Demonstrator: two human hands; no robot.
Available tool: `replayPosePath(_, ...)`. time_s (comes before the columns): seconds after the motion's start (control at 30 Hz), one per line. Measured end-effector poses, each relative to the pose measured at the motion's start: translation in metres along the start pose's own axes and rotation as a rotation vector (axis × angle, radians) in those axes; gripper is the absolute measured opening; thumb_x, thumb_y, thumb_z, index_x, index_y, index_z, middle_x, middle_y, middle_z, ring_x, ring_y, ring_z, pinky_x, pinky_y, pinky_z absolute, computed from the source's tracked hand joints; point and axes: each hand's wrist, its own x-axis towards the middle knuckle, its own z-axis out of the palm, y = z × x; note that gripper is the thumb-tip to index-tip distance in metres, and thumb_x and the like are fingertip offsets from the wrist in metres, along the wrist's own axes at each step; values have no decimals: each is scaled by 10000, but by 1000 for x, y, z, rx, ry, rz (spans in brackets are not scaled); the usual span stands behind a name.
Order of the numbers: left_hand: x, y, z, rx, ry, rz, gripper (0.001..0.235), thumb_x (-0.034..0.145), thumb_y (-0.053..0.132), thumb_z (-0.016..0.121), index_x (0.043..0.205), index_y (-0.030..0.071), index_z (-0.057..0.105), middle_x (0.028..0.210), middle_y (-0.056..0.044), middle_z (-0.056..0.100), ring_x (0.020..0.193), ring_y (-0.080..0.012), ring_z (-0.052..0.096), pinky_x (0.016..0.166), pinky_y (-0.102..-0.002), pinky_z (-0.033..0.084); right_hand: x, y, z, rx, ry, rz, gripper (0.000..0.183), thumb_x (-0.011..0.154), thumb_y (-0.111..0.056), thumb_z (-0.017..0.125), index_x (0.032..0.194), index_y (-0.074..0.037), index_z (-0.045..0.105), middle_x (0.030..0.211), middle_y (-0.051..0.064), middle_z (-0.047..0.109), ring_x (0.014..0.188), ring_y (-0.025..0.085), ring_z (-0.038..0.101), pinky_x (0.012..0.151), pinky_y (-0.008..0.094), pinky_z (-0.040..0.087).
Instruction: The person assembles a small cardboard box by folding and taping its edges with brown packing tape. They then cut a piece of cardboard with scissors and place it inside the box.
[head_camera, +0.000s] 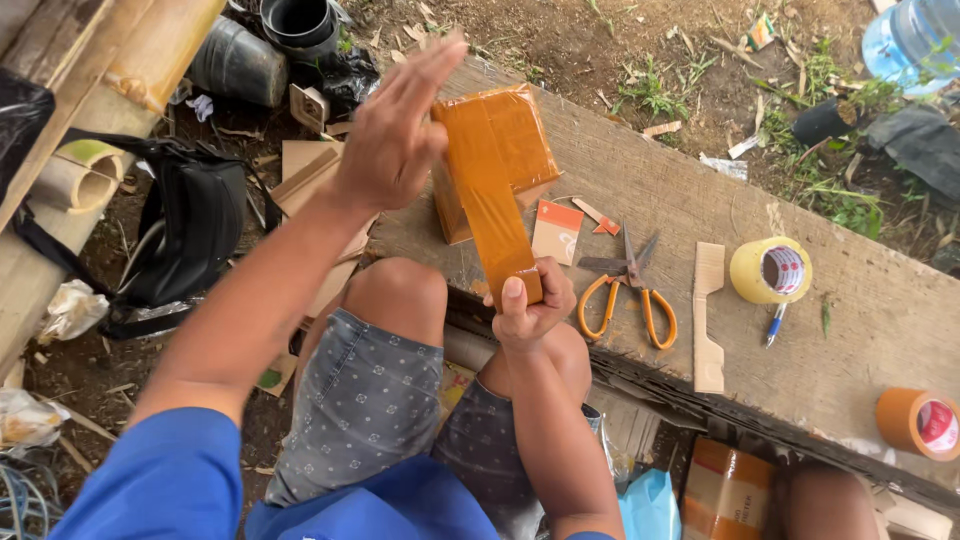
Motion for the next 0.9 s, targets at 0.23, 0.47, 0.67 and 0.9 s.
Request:
replayPosePath(0.23, 4, 9, -24, 13, -230, 341, 991, 1046, 779, 291, 1614, -32, 332, 1650, -231, 395, 1559, -393, 385, 1313, -455, 361, 0, -2, 4, -32, -5, 9, 483, 979, -439, 691, 853, 8, 555, 664, 70, 625, 507, 117, 606, 473, 248, 460)
replayPosePath(0.47, 17, 22, -33, 359, -336, 542, 1065, 894, 847, 432, 1557, 15, 405, 1596, -179, 426, 1487, -344, 395, 1199, -560, 247, 5, -3, 1, -22, -13, -15, 478, 991, -429, 679, 830, 0, 542, 647, 71, 636, 497, 115, 598, 474, 246, 450)
replayPosePath(0.67, 20, 26, -30, 342, -444, 574, 935, 975, 684, 648, 1609, 39, 413, 1663, -140, 393, 1551, -281, 355, 1302, -444, 282, 1, 4, -4, -104, 11, -52, 502, 1022, -453, 647, 882, 27, 593, 693, 78, 614, 542, 114, 592, 516, 246, 433)
replayPosePath(0.9, 23, 31, -44, 259, -495, 573, 1003, 907, 660, 704, 1589, -16, 414, 1642, -186, 405, 1534, -328, 354, 1278, -471, 298, -17, 4, 1, 67, 69, 244, 437, 1054, -374, 634, 866, 17, 585, 633, 47, 589, 484, 91, 528, 464, 248, 414)
